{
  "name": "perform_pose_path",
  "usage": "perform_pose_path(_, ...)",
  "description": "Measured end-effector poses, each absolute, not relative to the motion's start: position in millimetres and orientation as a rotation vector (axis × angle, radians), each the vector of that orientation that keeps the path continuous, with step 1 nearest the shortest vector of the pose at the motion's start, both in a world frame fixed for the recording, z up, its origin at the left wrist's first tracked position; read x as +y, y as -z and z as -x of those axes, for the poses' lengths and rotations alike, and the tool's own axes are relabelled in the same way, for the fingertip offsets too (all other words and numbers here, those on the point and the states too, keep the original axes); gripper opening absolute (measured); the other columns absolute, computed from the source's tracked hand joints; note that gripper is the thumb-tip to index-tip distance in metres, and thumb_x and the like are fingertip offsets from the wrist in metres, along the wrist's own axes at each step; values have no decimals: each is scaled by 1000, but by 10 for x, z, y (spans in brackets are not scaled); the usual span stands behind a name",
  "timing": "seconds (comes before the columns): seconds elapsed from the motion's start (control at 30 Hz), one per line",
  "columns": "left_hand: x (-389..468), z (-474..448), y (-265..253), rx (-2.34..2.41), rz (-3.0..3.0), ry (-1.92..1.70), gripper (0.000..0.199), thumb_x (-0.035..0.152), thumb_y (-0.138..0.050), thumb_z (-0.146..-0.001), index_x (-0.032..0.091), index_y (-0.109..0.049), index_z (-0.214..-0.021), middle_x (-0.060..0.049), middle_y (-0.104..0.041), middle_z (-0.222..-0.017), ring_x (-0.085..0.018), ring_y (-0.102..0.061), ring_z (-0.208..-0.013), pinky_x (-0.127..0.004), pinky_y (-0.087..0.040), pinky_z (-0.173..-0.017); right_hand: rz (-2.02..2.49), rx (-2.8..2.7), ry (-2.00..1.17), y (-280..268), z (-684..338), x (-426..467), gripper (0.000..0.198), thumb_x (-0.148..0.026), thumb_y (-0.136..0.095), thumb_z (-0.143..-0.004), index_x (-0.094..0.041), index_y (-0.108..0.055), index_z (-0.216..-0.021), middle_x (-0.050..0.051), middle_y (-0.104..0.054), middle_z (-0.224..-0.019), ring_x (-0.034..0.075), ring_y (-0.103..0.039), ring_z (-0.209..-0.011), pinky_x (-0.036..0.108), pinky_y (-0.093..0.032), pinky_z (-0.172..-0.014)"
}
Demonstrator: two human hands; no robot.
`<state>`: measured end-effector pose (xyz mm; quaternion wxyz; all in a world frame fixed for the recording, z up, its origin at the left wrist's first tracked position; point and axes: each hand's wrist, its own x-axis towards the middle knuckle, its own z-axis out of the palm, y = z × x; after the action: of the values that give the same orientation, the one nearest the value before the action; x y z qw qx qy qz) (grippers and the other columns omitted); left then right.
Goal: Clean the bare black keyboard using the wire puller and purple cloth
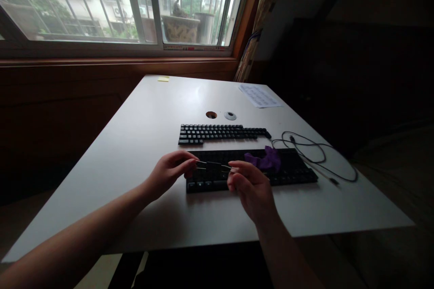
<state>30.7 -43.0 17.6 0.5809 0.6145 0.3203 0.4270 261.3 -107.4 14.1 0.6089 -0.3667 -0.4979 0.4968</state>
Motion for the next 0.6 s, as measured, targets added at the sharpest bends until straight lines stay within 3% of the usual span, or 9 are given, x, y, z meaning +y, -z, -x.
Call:
perform_pose_path(0.3, -465, -299, -153, 671, -2155, -942, 16, 25, -64, -92, 15, -73, -100, -8, -69, -87, -14, -65, -73, -28, -53, -69, 989, -1072, -942, -229, -2586, -1073, 12, -31, -66, -90, -23, -75, -93, -3, -58, -58, 9, -51, -52, 22, -40, -49)
perform_pose_path(0.6, -390, -284, -81, 700, -2209, -1057, 16, 17, -57, -94, 16, -70, -104, -8, -65, -95, -13, -62, -74, -27, -53, -67, 1339, -1208, -399, -571, -2807, -1193, 19, -36, -63, -91, -21, -74, -87, -3, -59, -58, 10, -53, -49, 22, -41, -46)
